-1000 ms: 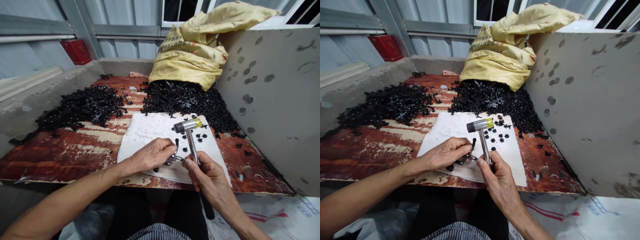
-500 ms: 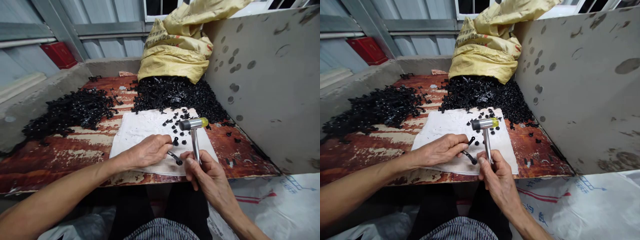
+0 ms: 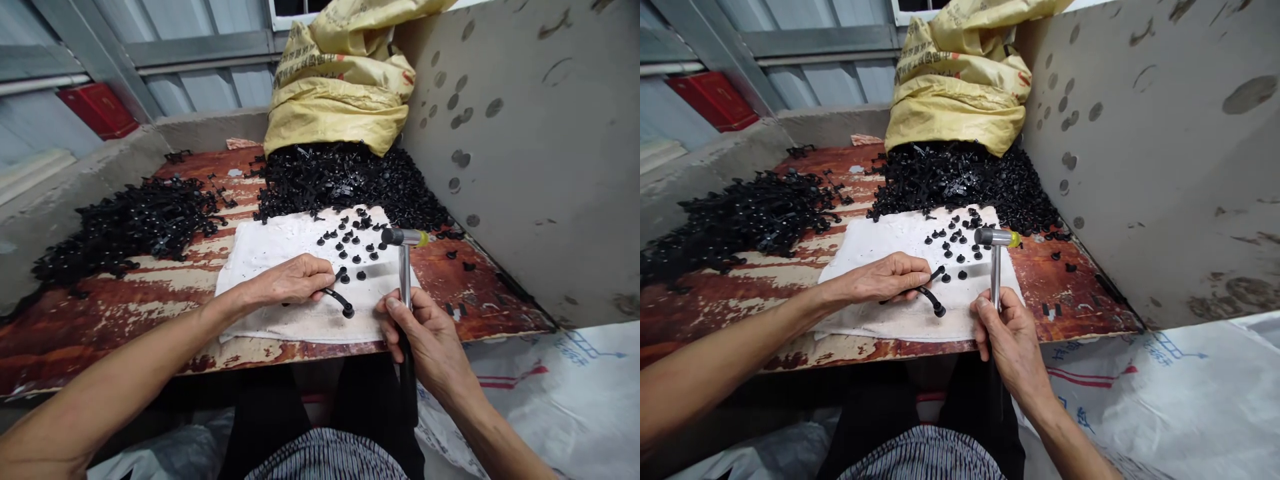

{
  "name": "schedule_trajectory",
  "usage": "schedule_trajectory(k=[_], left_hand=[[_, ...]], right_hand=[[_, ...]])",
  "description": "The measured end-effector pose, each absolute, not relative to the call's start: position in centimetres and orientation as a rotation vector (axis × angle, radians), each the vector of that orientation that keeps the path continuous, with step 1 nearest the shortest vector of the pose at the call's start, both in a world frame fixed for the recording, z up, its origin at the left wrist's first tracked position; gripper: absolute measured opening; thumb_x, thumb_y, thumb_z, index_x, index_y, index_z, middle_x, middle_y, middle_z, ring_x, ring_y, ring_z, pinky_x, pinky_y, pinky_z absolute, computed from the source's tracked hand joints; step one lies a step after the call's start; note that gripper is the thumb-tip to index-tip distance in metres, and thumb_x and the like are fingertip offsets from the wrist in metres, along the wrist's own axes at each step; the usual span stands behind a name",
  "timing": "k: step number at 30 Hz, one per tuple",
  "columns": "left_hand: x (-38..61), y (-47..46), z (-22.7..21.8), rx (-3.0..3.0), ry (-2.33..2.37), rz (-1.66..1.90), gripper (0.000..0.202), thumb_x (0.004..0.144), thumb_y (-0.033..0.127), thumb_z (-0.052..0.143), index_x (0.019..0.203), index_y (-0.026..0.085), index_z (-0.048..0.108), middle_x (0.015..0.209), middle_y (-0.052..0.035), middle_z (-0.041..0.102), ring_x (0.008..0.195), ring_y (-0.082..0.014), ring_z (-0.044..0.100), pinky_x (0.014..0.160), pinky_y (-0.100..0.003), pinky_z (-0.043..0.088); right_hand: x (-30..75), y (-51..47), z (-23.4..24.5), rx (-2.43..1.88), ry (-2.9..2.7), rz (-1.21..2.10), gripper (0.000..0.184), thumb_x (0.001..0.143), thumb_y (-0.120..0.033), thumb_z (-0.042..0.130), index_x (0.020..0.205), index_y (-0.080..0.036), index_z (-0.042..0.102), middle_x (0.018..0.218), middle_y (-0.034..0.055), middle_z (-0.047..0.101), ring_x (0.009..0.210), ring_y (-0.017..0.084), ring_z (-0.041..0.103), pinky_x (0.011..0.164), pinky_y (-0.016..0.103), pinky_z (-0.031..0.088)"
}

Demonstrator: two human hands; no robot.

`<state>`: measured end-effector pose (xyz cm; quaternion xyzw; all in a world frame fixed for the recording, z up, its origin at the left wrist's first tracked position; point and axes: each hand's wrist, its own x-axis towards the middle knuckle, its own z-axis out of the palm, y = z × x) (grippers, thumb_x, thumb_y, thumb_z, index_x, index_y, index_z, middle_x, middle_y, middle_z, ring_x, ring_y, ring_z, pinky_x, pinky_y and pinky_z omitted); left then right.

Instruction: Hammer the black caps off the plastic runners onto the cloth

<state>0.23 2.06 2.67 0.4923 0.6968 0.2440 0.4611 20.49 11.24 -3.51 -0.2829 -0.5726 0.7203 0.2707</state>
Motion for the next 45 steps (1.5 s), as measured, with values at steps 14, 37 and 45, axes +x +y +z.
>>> schedule_trajectory(k=[14,37,45], left_hand=[[0.4,2.4,2.4,1.264,1.756,0.571,0.028,0.089,0.035,0.045,0.066,0.018,0.048,0.05,0.0063,0.039,0.04,-0.0054,0.03,0.039,-0.02,0.021],[0.7,2.7,2.4,1.395,1.775,0.596,0.026,0.087,0.029,0.045,0.063,0.017,0.046,0.054,0.0052,0.042,0.047,-0.006,0.032,0.044,-0.019,0.025],[0.9,2.9,2.9,1.377,1.822,0.55,0.027,0.085,0.027,0.045,0.059,0.018,0.045,0.05,0.0064,0.036,0.045,-0.0063,0.029,0.044,-0.021,0.022]], right_hand=[[20.6,11.3,-3.7,-0.76,-1.532,1.952,0.025,0.085,-0.042,0.065,0.085,-0.021,0.052,0.062,-0.0049,0.059,0.039,0.006,0.04,0.033,0.016,0.033],[20.5,11.5,-3.8,-0.753,-1.54,1.938,0.026,0.083,-0.043,0.067,0.083,-0.02,0.054,0.065,-0.0056,0.058,0.037,0.004,0.041,0.031,0.015,0.033],[21.5,11.6,-3.4,-0.757,-1.717,1.866,0.03,0.09,-0.046,0.055,0.102,-0.02,0.059,0.072,-0.002,0.06,0.04,0.007,0.041,0.031,0.018,0.036]])
